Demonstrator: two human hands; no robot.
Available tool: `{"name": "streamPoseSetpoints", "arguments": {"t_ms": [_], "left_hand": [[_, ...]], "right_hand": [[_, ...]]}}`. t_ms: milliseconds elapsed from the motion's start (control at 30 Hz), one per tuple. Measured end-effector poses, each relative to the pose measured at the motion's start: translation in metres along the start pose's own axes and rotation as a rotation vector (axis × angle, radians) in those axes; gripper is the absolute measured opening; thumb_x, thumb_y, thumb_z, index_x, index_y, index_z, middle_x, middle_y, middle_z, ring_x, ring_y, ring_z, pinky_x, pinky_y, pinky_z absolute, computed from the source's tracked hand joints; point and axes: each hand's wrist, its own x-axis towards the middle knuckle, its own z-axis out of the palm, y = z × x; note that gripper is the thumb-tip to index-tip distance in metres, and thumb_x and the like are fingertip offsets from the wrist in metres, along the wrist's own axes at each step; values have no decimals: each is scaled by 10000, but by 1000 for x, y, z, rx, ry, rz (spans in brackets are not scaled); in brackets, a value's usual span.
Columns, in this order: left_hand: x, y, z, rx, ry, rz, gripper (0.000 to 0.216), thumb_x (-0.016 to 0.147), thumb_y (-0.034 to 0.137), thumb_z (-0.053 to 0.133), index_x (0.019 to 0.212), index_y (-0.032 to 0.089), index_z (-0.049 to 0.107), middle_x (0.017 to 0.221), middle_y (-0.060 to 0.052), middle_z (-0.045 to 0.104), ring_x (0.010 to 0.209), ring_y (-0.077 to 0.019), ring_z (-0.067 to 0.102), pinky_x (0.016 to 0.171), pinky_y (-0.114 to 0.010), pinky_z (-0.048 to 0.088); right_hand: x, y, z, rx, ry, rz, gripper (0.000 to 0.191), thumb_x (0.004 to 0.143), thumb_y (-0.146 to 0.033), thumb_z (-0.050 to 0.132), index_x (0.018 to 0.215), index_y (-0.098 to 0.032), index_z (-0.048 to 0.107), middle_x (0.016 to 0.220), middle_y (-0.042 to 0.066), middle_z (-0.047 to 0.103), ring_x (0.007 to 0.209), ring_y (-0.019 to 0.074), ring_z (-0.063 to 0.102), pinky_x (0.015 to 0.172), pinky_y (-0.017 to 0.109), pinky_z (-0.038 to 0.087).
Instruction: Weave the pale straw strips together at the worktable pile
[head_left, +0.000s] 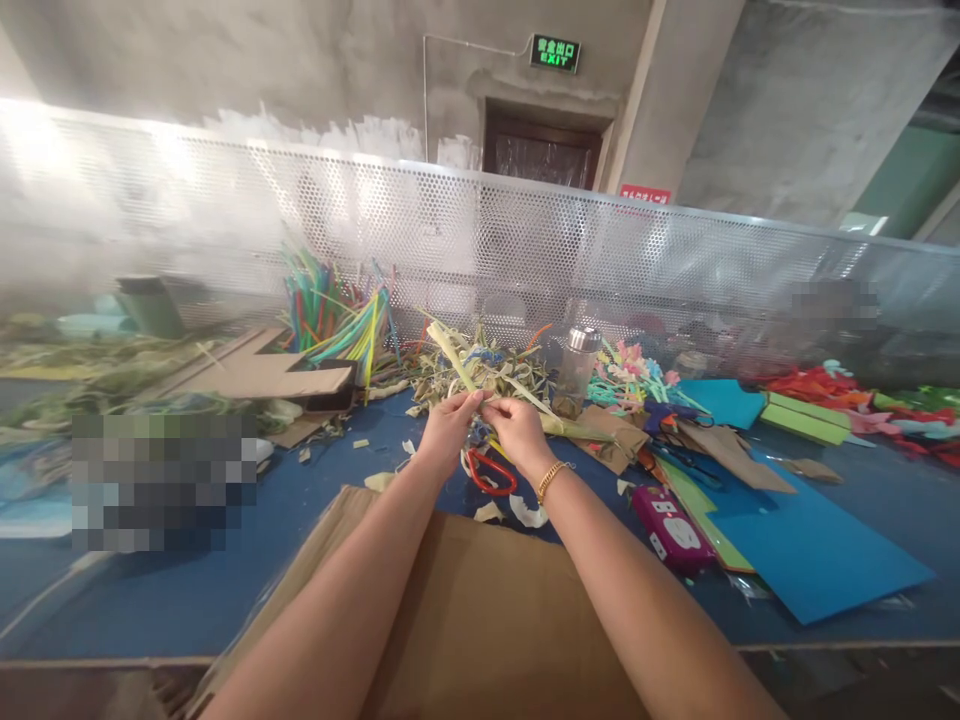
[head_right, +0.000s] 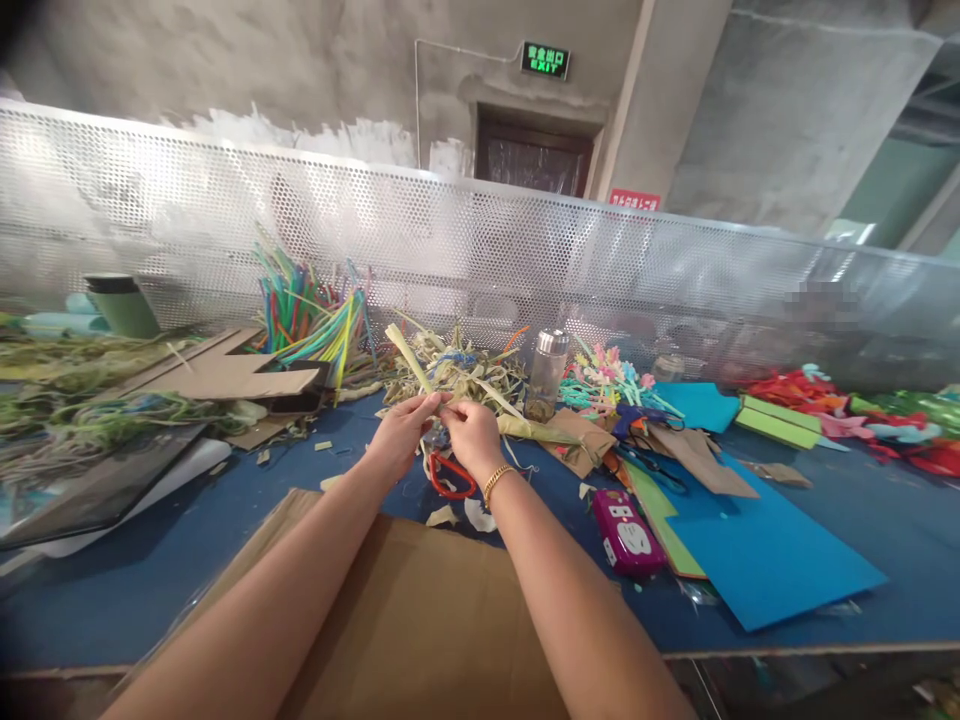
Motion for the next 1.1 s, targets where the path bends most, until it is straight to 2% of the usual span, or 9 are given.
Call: {"name": "streamPoseSetpoints", "arguments": {"t_ms": [133, 267, 367, 467, 600, 700, 800, 967, 1100], "left_hand": [[-3, -3, 3, -64, -132, -40, 509, 676, 562, 669, 1022, 192, 723, 939, -69, 697, 848, -171, 599, 728, -265, 438], [-1, -9, 4, -55, -139, 64, 418, 686, 497, 668, 945, 176, 739, 871, -66, 700, 836, -183, 607, 784, -295, 452], [1, -11, -1, 190, -35, 153, 334, 743, 450, 608, 903, 192, 747, 857, -51, 708, 863, -199, 612, 784, -284, 438], [1, -7, -9, 564, 35, 182, 306, 809, 430, 527, 871, 227, 748, 807, -31, 710, 786, -198, 615, 699, -271, 415], [-4, 2, -12, 912, 8, 255, 333, 867, 401, 436, 843, 259, 736, 781, -35, 712, 743, -206, 615, 633, -263, 375], [-7, 7, -10, 1028, -25, 340, 288, 855, 330, 450, 830, 259, 728, 830, -53, 722, 796, -213, 617, 649, -258, 364], [-7, 7, -8, 1042, -35, 351, 274, 842, 327, 461, 769, 253, 714, 789, -53, 713, 744, -209, 605, 620, -265, 342], [-3, 2, -12, 870, -44, 186, 340, 838, 419, 445, 684, 249, 695, 627, -14, 655, 582, -170, 542, 555, -259, 314], [5, -4, -17, 739, -16, 132, 327, 801, 440, 485, 680, 233, 707, 627, -15, 654, 566, -163, 520, 536, -258, 310]], "right_hand": [[-2, 3, 4, 86, 58, 35, 277, 759, -411, 596, 791, -173, 733, 681, 15, 689, 620, 149, 585, 610, 256, 457], [-7, 4, 3, 82, 57, 32, 309, 772, -436, 588, 809, -171, 743, 700, 29, 706, 666, 173, 614, 639, 271, 472], [-8, 2, -5, -93, 67, 22, 276, 770, -418, 603, 782, -179, 741, 697, 39, 707, 666, 184, 626, 658, 291, 477], [-6, -6, -19, -202, 213, -73, 264, 760, -388, 630, 895, -185, 730, 831, 63, 721, 744, 185, 634, 743, 311, 488], [-2, -21, -33, -68, 370, -215, 413, 768, -436, 635, 1081, -170, 672, 945, 84, 702, 815, 175, 625, 806, 314, 497], [-1, -25, -34, 49, 391, -218, 381, 767, -461, 631, 989, -156, 685, 887, 77, 701, 796, 176, 627, 785, 312, 509], [0, -22, -31, 150, 421, -148, 337, 761, -471, 620, 855, -153, 677, 819, 70, 700, 747, 180, 630, 737, 321, 524], [2, -15, -25, 245, 431, -82, 301, 752, -458, 605, 797, -163, 641, 755, 62, 686, 715, 183, 626, 695, 314, 524], [-5, -26, -25, 273, 324, -147, 263, 790, -446, 564, 789, -188, 619, 805, 46, 681, 775, 177, 623, 736, 298, 504]]}}
